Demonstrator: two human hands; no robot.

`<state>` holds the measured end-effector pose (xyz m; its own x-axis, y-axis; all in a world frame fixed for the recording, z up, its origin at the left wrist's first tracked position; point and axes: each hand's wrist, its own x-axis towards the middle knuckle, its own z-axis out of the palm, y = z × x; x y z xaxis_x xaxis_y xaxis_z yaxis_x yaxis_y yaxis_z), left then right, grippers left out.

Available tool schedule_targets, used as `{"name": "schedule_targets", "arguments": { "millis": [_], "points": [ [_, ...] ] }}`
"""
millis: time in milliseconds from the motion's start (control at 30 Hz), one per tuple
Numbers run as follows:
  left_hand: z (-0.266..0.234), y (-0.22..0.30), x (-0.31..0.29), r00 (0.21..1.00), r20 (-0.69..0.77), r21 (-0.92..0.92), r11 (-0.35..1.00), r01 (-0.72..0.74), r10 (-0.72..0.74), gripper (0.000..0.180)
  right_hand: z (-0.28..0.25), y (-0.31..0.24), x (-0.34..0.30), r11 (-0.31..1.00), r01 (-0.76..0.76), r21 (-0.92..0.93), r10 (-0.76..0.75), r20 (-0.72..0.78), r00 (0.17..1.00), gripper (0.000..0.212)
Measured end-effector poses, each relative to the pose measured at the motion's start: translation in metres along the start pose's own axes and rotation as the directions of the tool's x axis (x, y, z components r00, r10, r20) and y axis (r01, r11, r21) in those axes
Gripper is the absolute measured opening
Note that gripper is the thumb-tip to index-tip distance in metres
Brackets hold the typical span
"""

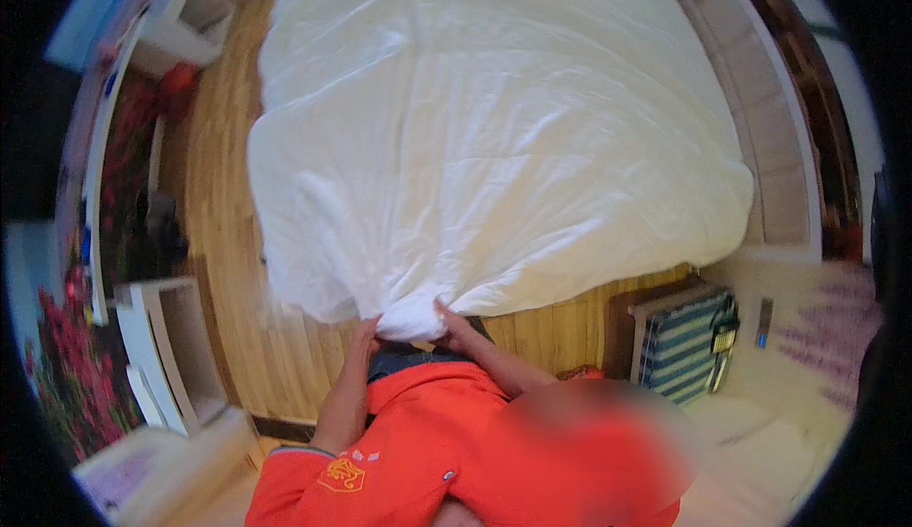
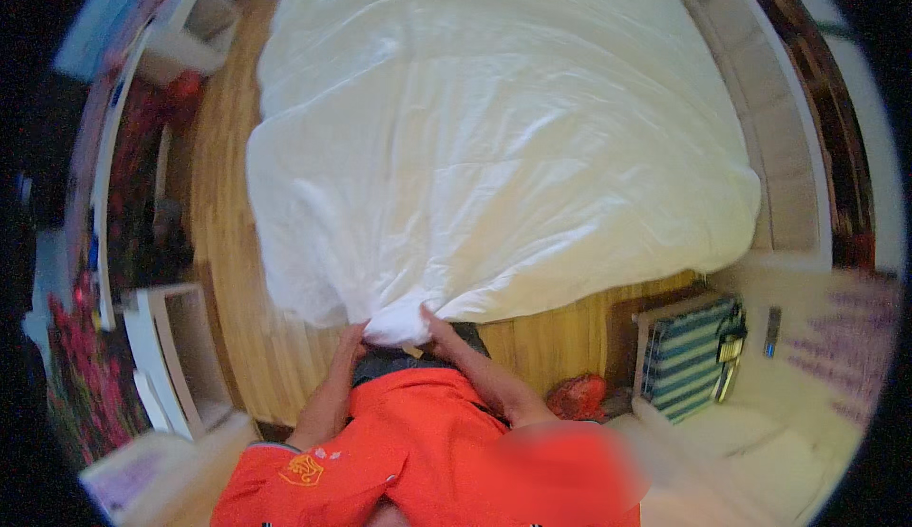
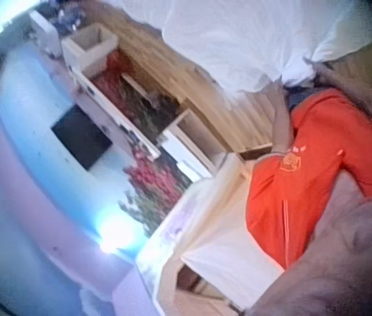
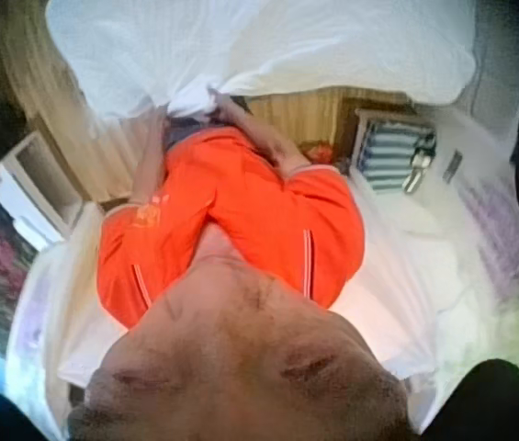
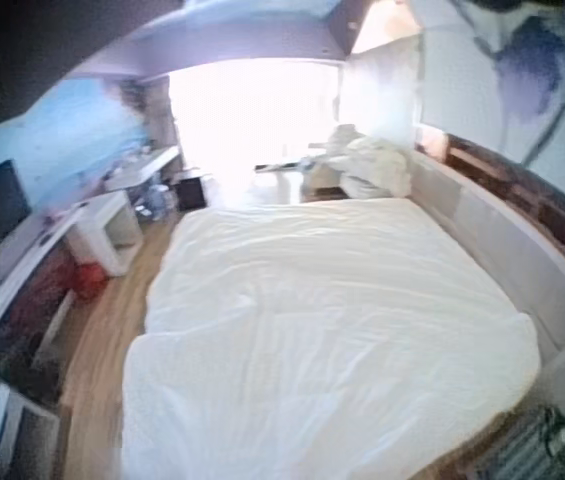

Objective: The person spreads a white fitted sheet over a mattress, tucking the edges under and smoothing the surface. They then place a white duvet on top and adjust it to cover the bed evenly.

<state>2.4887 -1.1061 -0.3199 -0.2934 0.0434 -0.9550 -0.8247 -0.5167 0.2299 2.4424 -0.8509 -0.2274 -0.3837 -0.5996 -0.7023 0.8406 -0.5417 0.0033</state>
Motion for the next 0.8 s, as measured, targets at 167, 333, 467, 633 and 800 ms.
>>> {"name": "schedule_targets", "arguments": {
  "millis": [167, 333, 467, 633, 800],
  "points": [
    [-0.005, -0.025, 0.004, 0.980, -0.184, 0.222, 0.974, -0.037, 0.079, 0.056, 0.032, 0.020, 0.005, 0.987, 0.099, 0.126, -0.088, -0.094, 0.992, 0.074],
    [0.014, 0.009, -0.062, 0.942, -0.221, 0.713, 0.700, -0.021, 0.253, 0.064, 0.085, 0.047, 0.014, 0.989, 0.126, 0.073, -0.090, -0.372, 0.924, 0.060],
    [0.011, 0.030, -0.085, 0.989, -0.125, 0.565, 0.825, 0.011, 0.073, 0.062, 0.074, 0.106, 0.067, 0.830, 0.221, -0.513, -0.430, -0.336, 0.838, 0.046],
    [-0.051, 0.025, -0.041, 0.912, 0.387, -0.030, 0.987, 0.161, -0.137, 0.035, 0.068, 0.134, 0.082, 0.888, 0.328, -0.321, -0.441, -0.396, 0.805, 0.027],
    [-0.078, 0.058, -0.014, 0.980, 0.193, -0.636, 0.754, 0.163, -0.049, 0.044, 0.083, 0.140, 0.074, 0.911, 0.348, -0.221, -0.412, -0.442, 0.797, 0.034]
  ]
}}
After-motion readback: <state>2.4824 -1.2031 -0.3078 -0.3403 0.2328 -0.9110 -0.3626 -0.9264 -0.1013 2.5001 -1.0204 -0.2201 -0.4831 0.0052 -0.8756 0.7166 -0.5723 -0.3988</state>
